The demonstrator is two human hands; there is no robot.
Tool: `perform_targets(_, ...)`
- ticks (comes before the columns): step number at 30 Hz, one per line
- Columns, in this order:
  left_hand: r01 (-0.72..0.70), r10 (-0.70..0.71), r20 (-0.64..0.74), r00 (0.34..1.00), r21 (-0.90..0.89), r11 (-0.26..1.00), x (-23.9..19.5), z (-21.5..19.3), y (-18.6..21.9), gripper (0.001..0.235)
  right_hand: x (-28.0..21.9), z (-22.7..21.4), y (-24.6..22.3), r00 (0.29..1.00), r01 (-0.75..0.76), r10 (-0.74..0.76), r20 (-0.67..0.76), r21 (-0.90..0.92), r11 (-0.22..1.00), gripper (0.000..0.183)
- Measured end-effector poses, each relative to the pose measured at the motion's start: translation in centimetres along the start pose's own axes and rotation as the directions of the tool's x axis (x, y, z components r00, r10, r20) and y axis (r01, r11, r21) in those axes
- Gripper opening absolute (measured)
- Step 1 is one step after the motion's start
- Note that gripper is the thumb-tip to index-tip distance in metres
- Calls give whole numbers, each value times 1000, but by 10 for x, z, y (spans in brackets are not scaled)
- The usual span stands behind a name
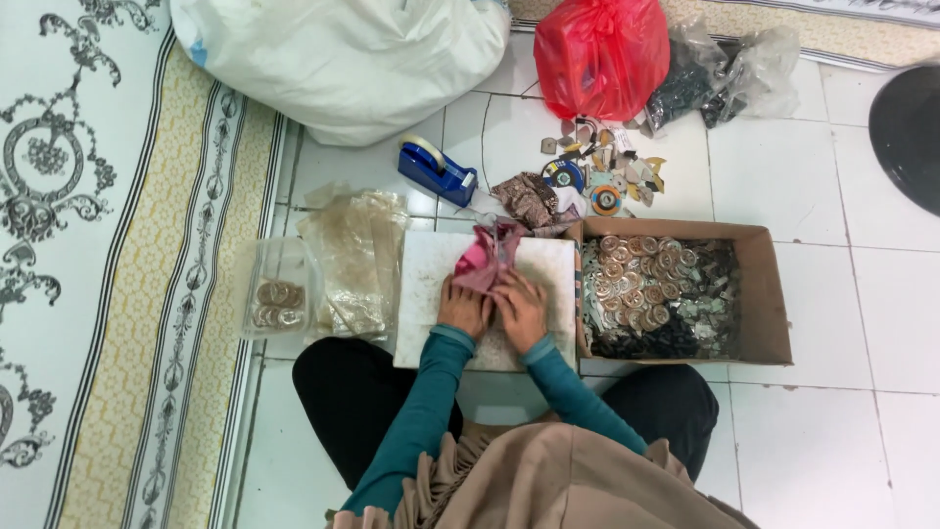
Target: The person organizes and bags small metal pieces by hand while sitting on the floor.
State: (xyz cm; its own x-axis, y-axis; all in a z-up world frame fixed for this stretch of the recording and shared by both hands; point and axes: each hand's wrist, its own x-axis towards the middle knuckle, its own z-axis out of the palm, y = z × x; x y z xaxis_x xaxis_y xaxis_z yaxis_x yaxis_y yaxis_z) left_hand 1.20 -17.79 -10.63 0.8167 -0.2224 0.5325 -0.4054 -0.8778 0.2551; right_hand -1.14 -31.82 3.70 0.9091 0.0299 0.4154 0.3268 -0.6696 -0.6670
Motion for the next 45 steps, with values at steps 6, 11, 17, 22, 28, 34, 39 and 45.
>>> perform_targets(6,-75,74,-106,992,-8,997,17,-14,-2,42,-100,-40,-45,997,77,-77,1,115,990,6)
perform_targets(11,463,-400,251,881,-626,627,-5,-93,41,54,-115,-78,-63,996,85,-87,-2,249,965,9)
perform_targets(17,629,-370,798,475,-602,-492,-79,-69,81,50,-97,-133,-115,931,337,-361,-50,499,798,7)
perform_targets(22,512,-199,907,372,-379,-771,-55,-63,70,23,-76,-150,-138,847,487,-513,-141,594,640,10)
perform_targets(28,361,-115,859,499,-327,-874,-16,-134,127,14,-41,-150,-145,991,-9,44,-127,261,965,39)
perform_targets(34,409,-525,670,525,-739,-535,-5,-171,172,15,-39,-129,-154,976,184,-146,164,-248,951,54)
perform_targets(39,595,-790,284,542,-795,122,37,-175,173,40,-30,-151,-206,975,144,-109,196,-177,974,41)
perform_targets(45,560,-746,339,573,-827,55,44,-205,173,43,-37,-135,-174,898,385,-421,-130,-237,892,17)
